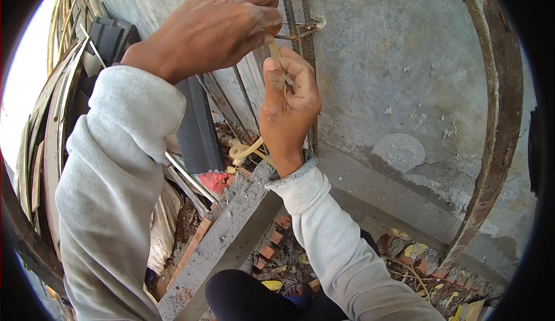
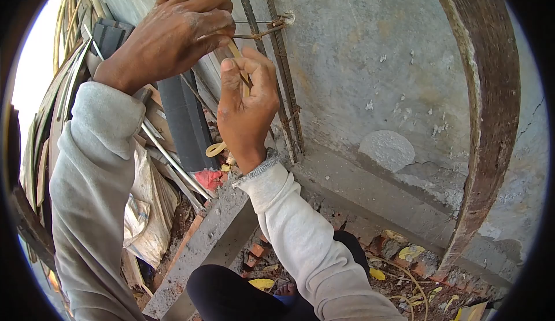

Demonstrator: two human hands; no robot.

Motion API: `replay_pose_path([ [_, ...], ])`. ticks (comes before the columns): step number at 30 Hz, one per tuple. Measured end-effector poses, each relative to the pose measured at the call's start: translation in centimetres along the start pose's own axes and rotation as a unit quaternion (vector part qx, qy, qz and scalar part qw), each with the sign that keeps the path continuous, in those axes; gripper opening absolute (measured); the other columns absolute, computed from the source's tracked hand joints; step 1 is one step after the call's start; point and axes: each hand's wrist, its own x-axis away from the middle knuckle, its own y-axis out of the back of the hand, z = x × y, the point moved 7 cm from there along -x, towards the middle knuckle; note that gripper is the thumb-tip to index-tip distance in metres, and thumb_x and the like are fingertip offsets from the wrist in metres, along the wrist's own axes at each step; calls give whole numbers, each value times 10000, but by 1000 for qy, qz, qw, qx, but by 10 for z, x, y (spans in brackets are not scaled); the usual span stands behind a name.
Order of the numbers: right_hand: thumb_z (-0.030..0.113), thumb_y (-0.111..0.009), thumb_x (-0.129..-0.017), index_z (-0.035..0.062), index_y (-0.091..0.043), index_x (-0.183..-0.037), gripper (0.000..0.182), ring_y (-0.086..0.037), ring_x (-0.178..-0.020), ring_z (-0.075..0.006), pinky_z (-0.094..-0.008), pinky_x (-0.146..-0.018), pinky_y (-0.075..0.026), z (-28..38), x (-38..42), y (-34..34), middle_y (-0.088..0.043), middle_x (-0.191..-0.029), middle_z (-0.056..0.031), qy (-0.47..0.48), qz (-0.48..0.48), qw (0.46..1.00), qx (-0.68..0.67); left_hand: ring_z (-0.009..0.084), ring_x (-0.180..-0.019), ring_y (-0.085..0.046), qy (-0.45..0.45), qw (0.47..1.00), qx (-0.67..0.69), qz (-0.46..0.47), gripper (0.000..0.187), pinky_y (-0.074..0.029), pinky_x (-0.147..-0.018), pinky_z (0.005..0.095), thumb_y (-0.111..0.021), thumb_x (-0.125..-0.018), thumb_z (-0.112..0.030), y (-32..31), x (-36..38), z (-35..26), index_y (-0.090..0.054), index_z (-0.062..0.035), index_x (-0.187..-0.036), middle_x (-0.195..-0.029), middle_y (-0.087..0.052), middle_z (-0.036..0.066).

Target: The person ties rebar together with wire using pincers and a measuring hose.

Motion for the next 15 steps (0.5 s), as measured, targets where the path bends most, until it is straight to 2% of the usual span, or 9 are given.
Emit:
replay_pose_path([
  [1, 237, -682, -1012, -40, -629, -1025, 283, -633, -1015, -202, -324, -839, -533, 3, 5, -4, -658, -1128, -158, -8, 20, 1000, 0, 260, -1291, -505, 9, 999, 45, -27, 309, -307, -1159, 456, -777, -891, -294, 5, 2, -7, -720, -159, -1164, -1261, -611, 16],
  [2, 263, -716, -987, -20, -667, -1069, 299, -594, -751, -85, -234, -657, -482, -6, 11, -3, -697, -981, -88, -23, -25, 996, -79, 258, -1242, -530, 18, 994, 89, -54, 228, -343, -1133, 449, -771, -900, -253, 11, 3, -13, -731, -137, -1091, -1192, -619, 23],
  [3, 258, -718, -985, -18, -665, -1066, 293, -569, -726, -68, -227, -627, -460, -9, 14, -2, -698, -987, -89, -74, -24, 990, -121, 256, -1193, -555, 28, 987, 133, -83, 149, -379, -1108, 442, -764, -908, -212, 20, 5, -16, -743, -114, -1019, -1123, -628, 30],
  [5, 246, -716, -980, -14, -657, -1067, 281, -503, -655, -40, -215, -562, -409, -7, 31, 5, -695, -974, -85, -154, -13, 969, -194, 207, -1120, -572, 107, 946, 232, -199, 365, -469, -997, 385, -804, -872, -196, 42, 15, -14, -681, -68, -1191, -1161, -629, 48],
  [8, 232, -703, -978, -11, -636, -1082, 273, -412, -549, -20, -206, -481, -349, 7, 48, 5, -681, -914, -71, -239, 0, 928, -287, 140, -1083, -567, 360, 725, 452, -375, 609, -497, -925, 314, -805, -891, -222, 33, 49, -33, -533, -5, -1391, -1232, -623, 98],
  [10, 233, -679, -989, -11, -608, -1101, 278, -396, -521, -34, -212, -468, -349, 15, 61, 0, -672, -902, -75, -273, 29, 899, -341, 176, -973, -589, 471, 507, 595, -408, 499, -507, -947, 342, -569, -1037, -391, 25, 64, -58, -546, 2, -1343, -1133, -627, 124],
  [11, 233, -673, -992, -7, -607, -1095, 270, -404, -534, -35, -210, -476, -358, 16, 72, -2, -675, -937, -86, -299, 45, 882, -360, 192, -924, -589, 487, 359, 674, -425, 513, -511, -945, 354, -471, -1072, -450, 15, 69, -69, -580, 7, -1280, -1050, -629, 113],
  [14, 230, -652, -1005, -1, -603, -1082, 249, -462, -579, -48, -206, -512, -398, 22, 89, -5, -665, -1071, -127, -327, 78, 867, -368, 190, -775, -522, 274, 243, 846, -387, 553, -503, -838, 344, -337, -1091, -502, 17, 72, -81, -610, -37, -966, -826, -539, 65],
  [15, 229, -643, -1009, 0, -601, -1077, 242, -486, -596, -53, -204, -526, -413, 25, 93, -6, -659, -1121, -142, -329, 86, 868, -362, 181, -742, -489, 290, 237, 841, -389, 537, -481, -795, 335, -334, -1089, -501, 18, 80, -79, -562, -58, -886, -780, -491, 49],
])
